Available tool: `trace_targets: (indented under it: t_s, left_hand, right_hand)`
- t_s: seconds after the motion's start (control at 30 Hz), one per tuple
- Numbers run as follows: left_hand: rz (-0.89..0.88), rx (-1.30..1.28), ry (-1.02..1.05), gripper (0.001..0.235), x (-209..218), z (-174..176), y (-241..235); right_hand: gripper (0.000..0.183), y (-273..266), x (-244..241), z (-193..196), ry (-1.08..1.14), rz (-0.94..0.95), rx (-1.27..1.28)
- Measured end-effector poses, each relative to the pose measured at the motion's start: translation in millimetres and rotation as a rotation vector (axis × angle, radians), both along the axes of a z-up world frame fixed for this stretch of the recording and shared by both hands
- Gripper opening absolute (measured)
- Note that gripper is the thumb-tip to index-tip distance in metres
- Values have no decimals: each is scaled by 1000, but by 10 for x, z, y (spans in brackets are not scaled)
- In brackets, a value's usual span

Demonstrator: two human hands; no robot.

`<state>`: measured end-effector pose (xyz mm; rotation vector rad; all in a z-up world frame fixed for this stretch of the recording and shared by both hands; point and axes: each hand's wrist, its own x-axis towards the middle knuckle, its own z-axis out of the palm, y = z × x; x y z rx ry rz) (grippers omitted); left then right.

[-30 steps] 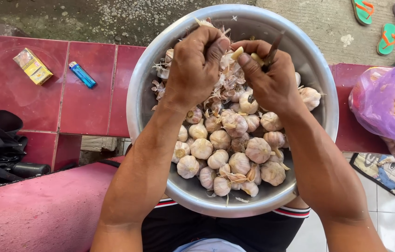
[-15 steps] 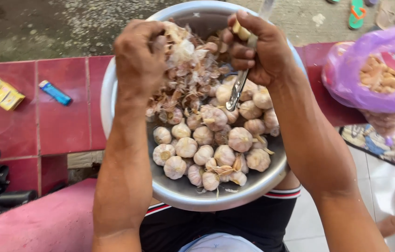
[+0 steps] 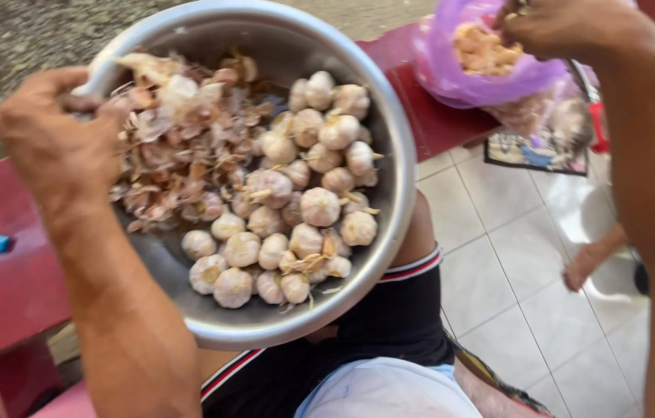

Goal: The person peels garlic bulbs using a small knife. They hold a garlic bulb in one hand and use the knife to remove the outer skin, placing the peeled garlic into a metal bowl.

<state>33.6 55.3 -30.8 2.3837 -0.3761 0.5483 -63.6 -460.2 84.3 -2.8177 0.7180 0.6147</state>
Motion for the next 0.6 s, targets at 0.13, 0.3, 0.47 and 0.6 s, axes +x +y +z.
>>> trace_targets:
  t_s: [0.13, 0.3, 0.47, 0.6]
  left_hand:
    - [55, 44, 66, 36, -118, 25, -9]
    - [41, 71, -69, 20, -115, 20, -20]
    - [-107, 111, -42, 35, -207, 149, -53]
    - [27, 231, -241, 22, -164, 23, -9]
  right_hand:
    - [38, -82, -28, -79, -49, -54, 58]
    - [38, -537, -47, -343, 12, 138, -92]
    - [50, 991, -322, 221, 147, 60, -101]
    - [58, 1548, -509, 48, 178, 218, 47]
